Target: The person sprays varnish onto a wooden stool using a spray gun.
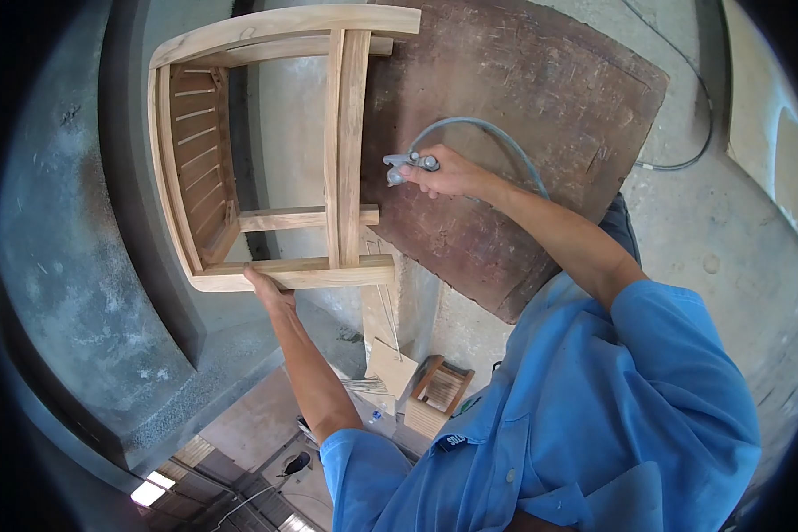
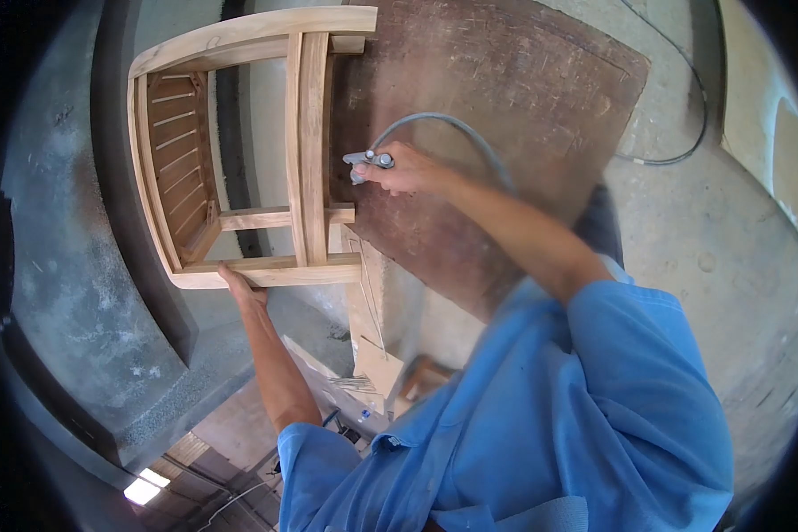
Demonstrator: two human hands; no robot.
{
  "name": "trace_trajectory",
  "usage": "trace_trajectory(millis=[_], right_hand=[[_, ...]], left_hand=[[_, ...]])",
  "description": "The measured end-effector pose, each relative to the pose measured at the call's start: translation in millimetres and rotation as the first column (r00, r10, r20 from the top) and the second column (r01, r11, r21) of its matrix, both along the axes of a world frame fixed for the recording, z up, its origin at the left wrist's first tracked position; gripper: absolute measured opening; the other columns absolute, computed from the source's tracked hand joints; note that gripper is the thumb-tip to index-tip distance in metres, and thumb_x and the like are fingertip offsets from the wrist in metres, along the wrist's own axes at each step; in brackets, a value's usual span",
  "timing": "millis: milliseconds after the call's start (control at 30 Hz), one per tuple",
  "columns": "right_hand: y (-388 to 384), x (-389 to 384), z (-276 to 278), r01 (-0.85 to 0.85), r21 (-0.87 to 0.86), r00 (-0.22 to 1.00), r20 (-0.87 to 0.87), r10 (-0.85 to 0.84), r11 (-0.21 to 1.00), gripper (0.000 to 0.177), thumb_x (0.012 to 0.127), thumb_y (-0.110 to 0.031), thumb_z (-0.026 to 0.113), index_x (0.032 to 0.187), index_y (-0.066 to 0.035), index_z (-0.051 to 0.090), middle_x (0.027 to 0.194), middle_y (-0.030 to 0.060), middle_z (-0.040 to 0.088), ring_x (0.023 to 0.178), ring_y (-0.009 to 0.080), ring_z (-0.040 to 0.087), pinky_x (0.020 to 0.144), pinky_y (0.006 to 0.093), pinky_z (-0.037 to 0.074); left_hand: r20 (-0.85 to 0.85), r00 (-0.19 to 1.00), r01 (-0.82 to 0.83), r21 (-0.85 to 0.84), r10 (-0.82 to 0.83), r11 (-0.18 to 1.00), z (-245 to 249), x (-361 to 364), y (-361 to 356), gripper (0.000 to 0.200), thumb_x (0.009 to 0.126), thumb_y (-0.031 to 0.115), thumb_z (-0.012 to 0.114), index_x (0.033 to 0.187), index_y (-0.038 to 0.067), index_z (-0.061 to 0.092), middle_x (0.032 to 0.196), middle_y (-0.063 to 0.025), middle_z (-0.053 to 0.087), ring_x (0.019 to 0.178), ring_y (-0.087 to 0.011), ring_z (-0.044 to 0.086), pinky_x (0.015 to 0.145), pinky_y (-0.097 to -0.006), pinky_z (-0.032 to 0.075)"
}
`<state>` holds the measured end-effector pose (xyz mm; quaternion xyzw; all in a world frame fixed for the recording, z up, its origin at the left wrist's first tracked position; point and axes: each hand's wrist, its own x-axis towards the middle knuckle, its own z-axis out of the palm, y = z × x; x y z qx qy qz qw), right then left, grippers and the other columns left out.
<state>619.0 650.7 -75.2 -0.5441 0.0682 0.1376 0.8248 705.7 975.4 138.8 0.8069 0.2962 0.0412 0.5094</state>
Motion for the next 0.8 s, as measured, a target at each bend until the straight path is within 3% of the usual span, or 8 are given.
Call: trace_trajectory(millis=[100, 167, 300, 333, 400, 533, 600, 800], right_hand=[[-9, -4, -6, -0.074, -0.031, 0.994, 0.073, 0.077, 0.997, 0.039, 0.092, -0.047, 0.06, 0.096, -0.01, 0.072, 0.065, 0.0046, 0.061, 0.058, 0.012, 0.063, 0.051, 0.0283, 0.049], [-14, -16, -12, 0.037, -0.142, 0.977, 0.213, -0.006, 0.989, 0.035, 0.093, -0.042, 0.061, 0.098, -0.009, 0.072, 0.068, 0.0048, 0.063, 0.064, 0.0099, 0.062, 0.057, 0.0264, 0.049], [-58, -47, 39, -0.038, -0.022, 0.988, -0.148, 0.034, 0.999, 0.028, 0.094, -0.033, 0.062, 0.095, -0.007, 0.071, 0.07, 0.001, 0.065, 0.064, 0.0053, 0.054, 0.061, 0.0227, 0.045], [-66, -51, 48, -0.06, -0.027, 0.989, -0.138, 0.055, 0.998, 0.028, 0.094, -0.033, 0.062, 0.095, -0.007, 0.071, 0.07, 0.001, 0.065, 0.064, 0.0053, 0.054, 0.061, 0.0227, 0.045], [-76, -57, 65, -0.023, -0.044, 0.997, 0.079, 0.027, 0.999, 0.039, 0.097, -0.044, 0.055, 0.1, -0.007, 0.065, 0.069, -0.002, 0.062, 0.06, 0.0049, 0.056, 0.044, 0.0204, 0.041], [-80, -37, 128, -0.041, -0.072, 0.976, 0.21, 0.055, 0.997, 0.036, 0.097, -0.042, 0.054, 0.098, -0.008, 0.064, 0.069, -0.0036, 0.061, 0.059, 0.0037, 0.054, 0.043, 0.0204, 0.038], [-70, -16, 157, -0.02, -0.022, 0.976, 0.219, 0.024, 1.0, 0.038, 0.093, -0.043, 0.061, 0.087, -0.006, 0.067, 0.065, -0.0022, 0.06, 0.057, 0.0066, 0.056, 0.051, 0.022, 0.042], [-13, 29, 204, -0.065, 0.072, 0.966, 0.256, 0.045, 0.995, 0.045, 0.093, -0.049, 0.058, 0.093, -0.006, 0.07, 0.06, -0.0003, 0.058, 0.053, 0.0079, 0.054, 0.046, 0.0245, 0.041]], left_hand=[[0.058, 0.998, -0.036, 0.018, 0.035, 0.999, -4, -5, -2, 0.081, 0.087, 0.059, 0.05, 0.144, 0.005, 0.033, 0.141, -0.0147, 0.042, 0.127, -0.0331, 0.044, 0.103, -0.0491, 0.039], [0.114, 0.989, -0.096, 0.044, 0.091, 0.994, -6, -5, 4, 0.084, 0.086, 0.058, 0.053, 0.142, -0.001, 0.034, 0.138, -0.0173, 0.043, 0.124, -0.0333, 0.046, 0.101, -0.0483, 0.041], [0.144, 0.982, -0.14, 0.086, 0.127, 0.986, -13, -10, 6, 0.086, 0.083, 0.058, 0.058, 0.134, -0.01, 0.043, 0.128, -0.0183, 0.051, 0.113, -0.0304, 0.053, 0.096, -0.0409, 0.043], [0.158, 0.979, -0.144, 0.107, 0.126, 0.984, -12, -14, -2, 0.084, 0.084, 0.057, 0.058, 0.132, -0.01, 0.044, 0.126, -0.0182, 0.053, 0.111, -0.0297, 0.054, 0.095, -0.0408, 0.043], [0.192, 0.971, -0.17, 0.146, 0.141, 0.975, -16, -20, -6, 0.079, 0.084, 0.055, 0.058, 0.126, -0.011, 0.05, 0.117, -0.017, 0.058, 0.104, -0.0278, 0.058, 0.091, -0.0393, 0.045], [0.224, 0.962, -0.194, 0.153, 0.157, 0.969, -25, -45, -20, 0.073, 0.086, 0.051, 0.056, 0.121, -0.013, 0.054, 0.113, -0.0172, 0.061, 0.099, -0.0261, 0.059, 0.085, -0.0384, 0.047], [0.212, 0.964, -0.195, 0.161, 0.159, 0.967, -29, -61, -25, 0.072, 0.086, 0.052, 0.057, 0.124, -0.01, 0.052, 0.115, -0.0158, 0.059, 0.101, -0.0265, 0.059, 0.086, -0.039, 0.047], [0.328, 0.931, -0.222, 0.167, 0.159, 0.961, -51, -99, -47, 0.064, 0.088, 0.046, 0.06, 0.123, -0.008, 0.054, 0.111, -0.0139, 0.06, 0.097, -0.0256, 0.059, 0.087, -0.0391, 0.047]])
